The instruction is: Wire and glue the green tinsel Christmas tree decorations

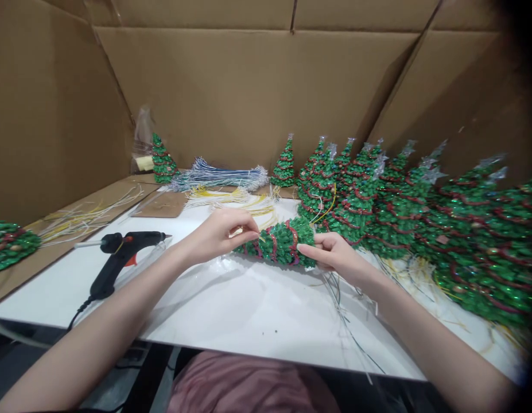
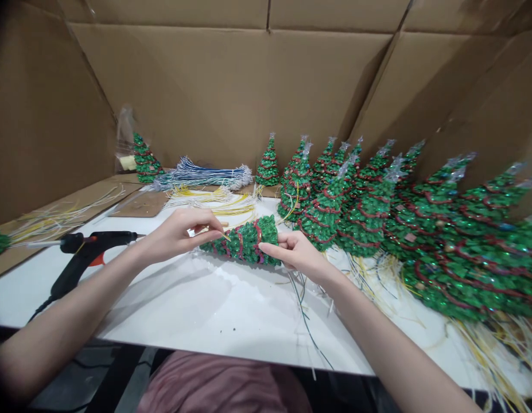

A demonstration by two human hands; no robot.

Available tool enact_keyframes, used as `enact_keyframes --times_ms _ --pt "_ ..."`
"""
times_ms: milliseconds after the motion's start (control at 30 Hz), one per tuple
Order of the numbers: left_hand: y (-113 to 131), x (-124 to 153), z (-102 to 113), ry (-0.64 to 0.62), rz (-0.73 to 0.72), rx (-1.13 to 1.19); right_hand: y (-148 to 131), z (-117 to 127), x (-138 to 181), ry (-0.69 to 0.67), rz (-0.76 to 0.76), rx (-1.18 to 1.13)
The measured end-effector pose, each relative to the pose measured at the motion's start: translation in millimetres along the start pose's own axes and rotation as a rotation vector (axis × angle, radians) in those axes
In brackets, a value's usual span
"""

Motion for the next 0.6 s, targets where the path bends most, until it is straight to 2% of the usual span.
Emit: enact_keyframes --times_ms 400,600 --pt "10 6 -8 -0.002 -0.106 0.020 -5 7 3 0.021 -0.163 -0.277" --pt "10 4 -18 0.027 -0.118 0.022 -8 9 3 0.004 -0.144 -0.217"
Point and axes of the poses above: each hand's wrist, its own x-axis away from the middle knuckle, its own z-axis out of the back of the hand, y = z × x, the point moved 3 cm from there along -x, towards the middle knuckle, and after that the axes turned 11 degrees about z, right-handed, at the moved point
